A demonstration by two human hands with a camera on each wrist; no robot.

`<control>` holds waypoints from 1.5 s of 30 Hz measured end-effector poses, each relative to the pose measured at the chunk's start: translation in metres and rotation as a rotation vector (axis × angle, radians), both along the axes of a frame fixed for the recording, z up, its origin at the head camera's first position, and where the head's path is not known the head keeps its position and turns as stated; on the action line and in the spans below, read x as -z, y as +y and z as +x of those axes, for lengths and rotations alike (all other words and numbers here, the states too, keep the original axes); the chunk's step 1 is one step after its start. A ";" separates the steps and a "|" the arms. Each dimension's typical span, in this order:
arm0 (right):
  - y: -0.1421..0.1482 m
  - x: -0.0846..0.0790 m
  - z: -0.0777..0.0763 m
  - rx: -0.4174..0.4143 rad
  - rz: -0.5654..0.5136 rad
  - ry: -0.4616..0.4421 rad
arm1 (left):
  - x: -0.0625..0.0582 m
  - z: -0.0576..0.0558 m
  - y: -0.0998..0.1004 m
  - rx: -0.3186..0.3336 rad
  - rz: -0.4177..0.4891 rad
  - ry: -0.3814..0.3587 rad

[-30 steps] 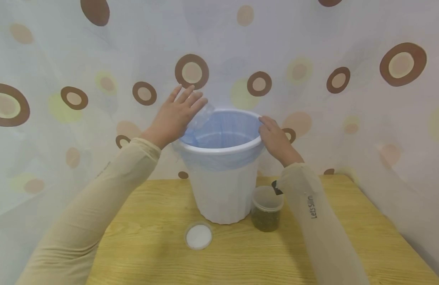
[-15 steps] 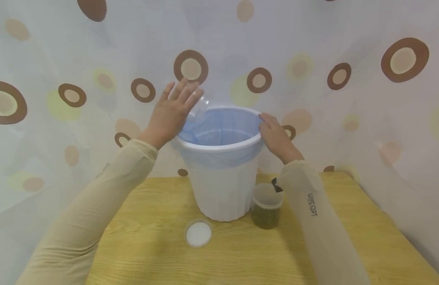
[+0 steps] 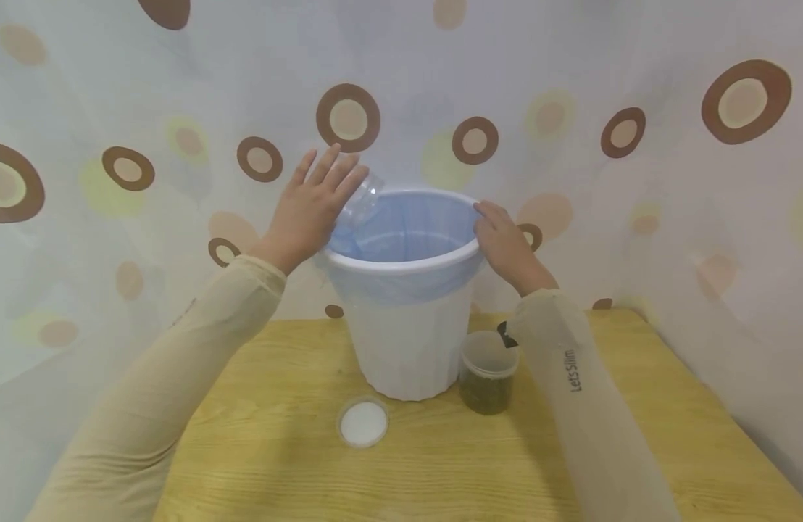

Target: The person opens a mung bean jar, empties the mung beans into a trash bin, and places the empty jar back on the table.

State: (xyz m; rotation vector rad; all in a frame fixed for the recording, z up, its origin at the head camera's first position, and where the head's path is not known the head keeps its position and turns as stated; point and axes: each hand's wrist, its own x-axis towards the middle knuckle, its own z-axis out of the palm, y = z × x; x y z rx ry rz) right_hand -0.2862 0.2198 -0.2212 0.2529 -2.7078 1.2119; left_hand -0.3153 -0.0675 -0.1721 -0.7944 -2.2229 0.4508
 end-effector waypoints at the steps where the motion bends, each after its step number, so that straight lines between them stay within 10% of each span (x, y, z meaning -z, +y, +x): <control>1: 0.000 0.000 0.000 -0.001 -0.001 0.000 | 0.001 0.000 0.000 0.000 0.006 -0.005; 18: 0.002 0.002 0.001 -0.001 -0.001 0.006 | 0.010 0.004 0.000 0.057 0.153 0.111; 26: 0.002 0.002 0.001 0.000 -0.020 -0.006 | 0.010 0.009 -0.001 0.046 0.254 0.053; 45: 0.001 0.000 0.001 -0.007 -0.005 0.022 | 0.019 0.023 -0.009 0.218 0.607 0.152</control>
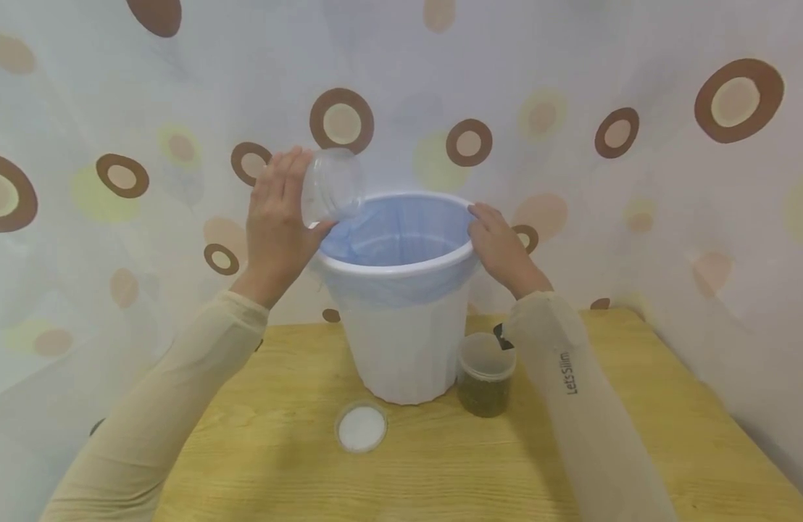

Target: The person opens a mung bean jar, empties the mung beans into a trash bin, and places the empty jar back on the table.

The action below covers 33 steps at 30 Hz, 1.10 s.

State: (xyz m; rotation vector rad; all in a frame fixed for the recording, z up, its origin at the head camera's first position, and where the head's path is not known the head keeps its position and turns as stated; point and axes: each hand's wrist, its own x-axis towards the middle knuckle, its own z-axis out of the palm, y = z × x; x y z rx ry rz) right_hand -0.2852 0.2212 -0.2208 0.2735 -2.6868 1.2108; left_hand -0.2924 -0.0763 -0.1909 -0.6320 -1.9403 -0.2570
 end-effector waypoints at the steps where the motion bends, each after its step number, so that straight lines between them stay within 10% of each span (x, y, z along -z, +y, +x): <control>1: 0.000 0.000 0.000 0.001 0.000 0.002 | 0.001 0.001 -0.001 0.005 0.006 0.006; 33: 0.000 0.002 -0.002 0.003 0.003 0.014 | 0.017 0.018 -0.010 0.123 0.126 0.071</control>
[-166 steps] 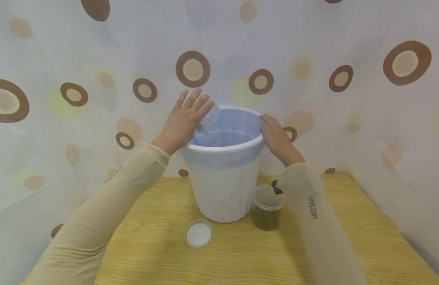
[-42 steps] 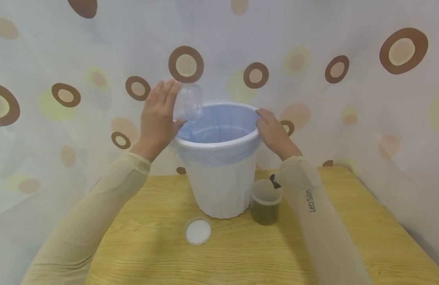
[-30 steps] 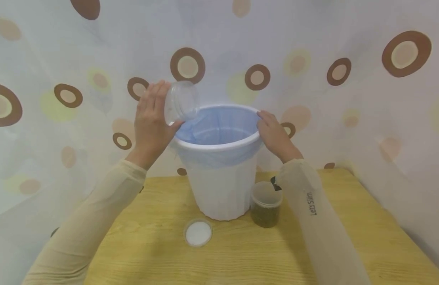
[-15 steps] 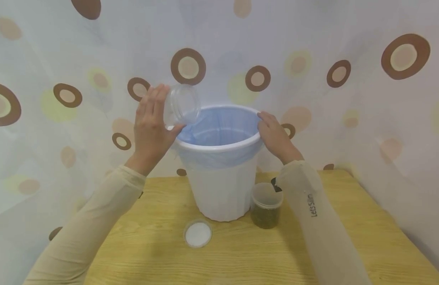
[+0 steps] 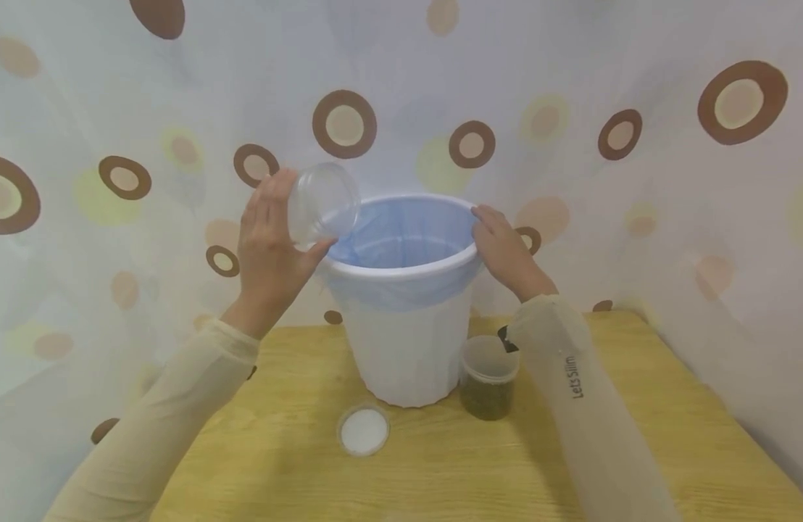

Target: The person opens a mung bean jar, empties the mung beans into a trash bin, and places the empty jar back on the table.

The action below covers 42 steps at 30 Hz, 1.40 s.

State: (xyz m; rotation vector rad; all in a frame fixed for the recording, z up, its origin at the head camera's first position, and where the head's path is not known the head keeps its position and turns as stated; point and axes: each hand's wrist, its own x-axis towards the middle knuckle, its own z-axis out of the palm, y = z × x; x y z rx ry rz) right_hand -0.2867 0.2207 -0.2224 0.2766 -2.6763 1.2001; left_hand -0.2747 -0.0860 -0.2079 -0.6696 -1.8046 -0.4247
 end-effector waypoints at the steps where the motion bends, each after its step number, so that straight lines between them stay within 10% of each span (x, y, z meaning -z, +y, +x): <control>1: 0.000 0.000 0.000 0.001 -0.003 -0.002 | 0.001 0.001 0.000 0.007 0.008 -0.002; 42: -0.004 0.015 0.000 0.062 -0.092 0.135 | 0.029 0.055 -0.033 0.220 0.386 -0.338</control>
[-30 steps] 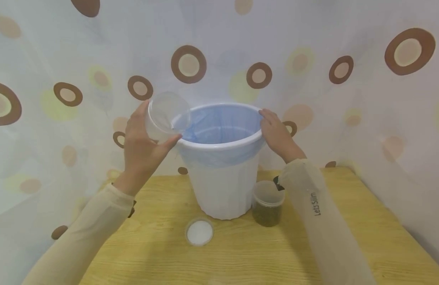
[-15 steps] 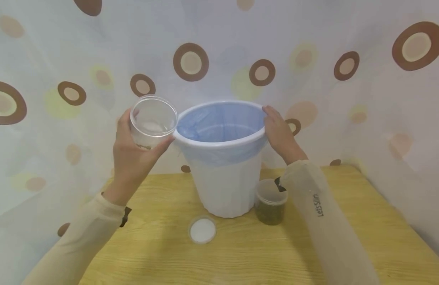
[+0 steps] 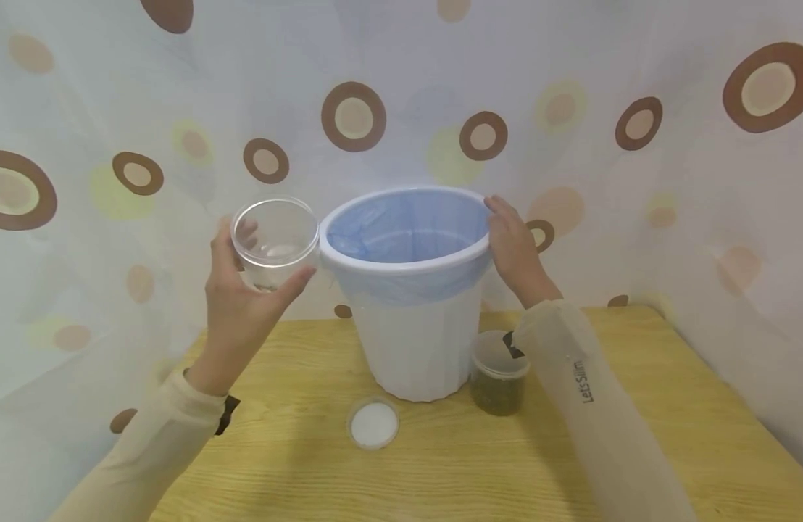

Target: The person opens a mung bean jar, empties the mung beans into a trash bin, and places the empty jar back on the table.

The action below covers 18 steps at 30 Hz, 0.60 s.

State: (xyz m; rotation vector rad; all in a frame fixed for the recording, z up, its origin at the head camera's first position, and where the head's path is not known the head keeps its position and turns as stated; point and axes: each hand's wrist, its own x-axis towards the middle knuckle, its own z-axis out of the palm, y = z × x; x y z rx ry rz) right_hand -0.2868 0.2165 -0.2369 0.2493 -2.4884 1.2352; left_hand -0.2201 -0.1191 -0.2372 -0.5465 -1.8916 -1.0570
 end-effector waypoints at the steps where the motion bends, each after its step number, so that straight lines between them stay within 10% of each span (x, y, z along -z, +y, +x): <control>1: 0.000 0.000 0.001 0.000 -0.010 -0.005 | 0.001 0.001 0.000 0.006 0.004 -0.002; 18: 0.005 0.015 0.014 0.031 -0.026 0.228 | 0.012 0.013 0.000 0.064 0.050 -0.105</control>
